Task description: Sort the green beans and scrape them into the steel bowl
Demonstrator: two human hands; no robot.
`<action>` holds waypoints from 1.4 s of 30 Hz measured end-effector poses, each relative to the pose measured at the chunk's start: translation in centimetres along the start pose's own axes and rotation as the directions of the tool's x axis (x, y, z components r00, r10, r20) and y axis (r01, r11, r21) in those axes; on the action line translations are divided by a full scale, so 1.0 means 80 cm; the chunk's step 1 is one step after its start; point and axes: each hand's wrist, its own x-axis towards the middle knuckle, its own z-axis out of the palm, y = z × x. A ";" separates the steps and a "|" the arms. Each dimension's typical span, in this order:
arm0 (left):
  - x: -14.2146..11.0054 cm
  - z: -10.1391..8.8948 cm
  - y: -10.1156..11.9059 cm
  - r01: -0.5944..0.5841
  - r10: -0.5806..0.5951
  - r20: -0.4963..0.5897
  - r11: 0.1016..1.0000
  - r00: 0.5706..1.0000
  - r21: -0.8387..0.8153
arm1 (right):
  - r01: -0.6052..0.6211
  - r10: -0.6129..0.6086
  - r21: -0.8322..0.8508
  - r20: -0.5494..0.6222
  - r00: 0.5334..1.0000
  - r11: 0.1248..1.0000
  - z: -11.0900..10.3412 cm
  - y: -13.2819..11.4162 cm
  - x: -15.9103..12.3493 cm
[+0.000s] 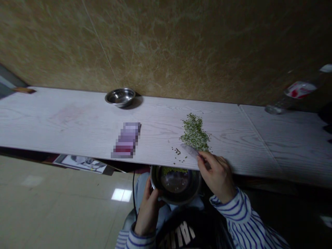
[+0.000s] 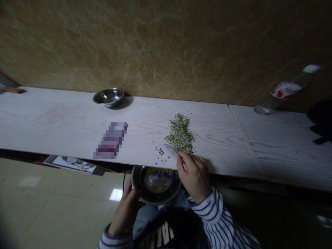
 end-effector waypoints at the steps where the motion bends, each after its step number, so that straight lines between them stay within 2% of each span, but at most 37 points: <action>1: 0.000 0.000 0.000 -0.001 0.001 0.006 1.000 1.000 0.007 | 0.001 -0.001 -0.002 -0.004 1.000 1.000 -0.002 0.001 -0.001; 7: -0.003 0.004 0.000 -0.001 0.001 -0.007 1.000 1.000 0.015 | 0.010 -0.011 0.006 0.040 0.999 1.000 0.002 0.003 -0.004; 16: -0.004 0.005 0.008 0.007 -0.007 0.006 1.000 1.000 -0.019 | 0.015 -0.016 0.020 0.065 0.998 1.000 0.016 -0.020 0.004; 23: 0.001 -0.003 0.009 0.009 -0.008 -0.026 1.000 1.000 0.026 | 0.029 -0.029 0.017 0.012 1.000 0.999 0.027 -0.016 0.021; 28: 0.004 -0.016 0.008 0.012 -0.010 -0.045 0.999 0.999 0.040 | 0.061 -0.060 -0.006 0.112 0.992 0.998 0.040 -0.021 0.038; 31: 0.003 -0.022 0.009 -0.011 0.012 -0.041 1.000 0.999 0.027 | 0.098 -0.098 0.010 0.184 0.978 0.995 0.036 -0.028 0.037; 36: 0.003 -0.027 0.012 -0.039 0.040 -0.038 0.999 0.998 0.021 | 0.163 -0.173 0.061 0.239 0.955 0.985 0.016 -0.033 0.029; 39: 0.004 -0.027 0.012 -0.041 0.042 -0.032 0.999 0.999 0.025 | 0.173 -0.181 0.055 0.200 0.963 0.983 0.006 -0.029 0.021; 42: 0.005 -0.022 0.007 -0.044 0.043 -0.011 0.999 0.999 -0.017 | 0.103 -0.103 -0.002 0.099 0.990 0.995 0.003 -0.022 0.011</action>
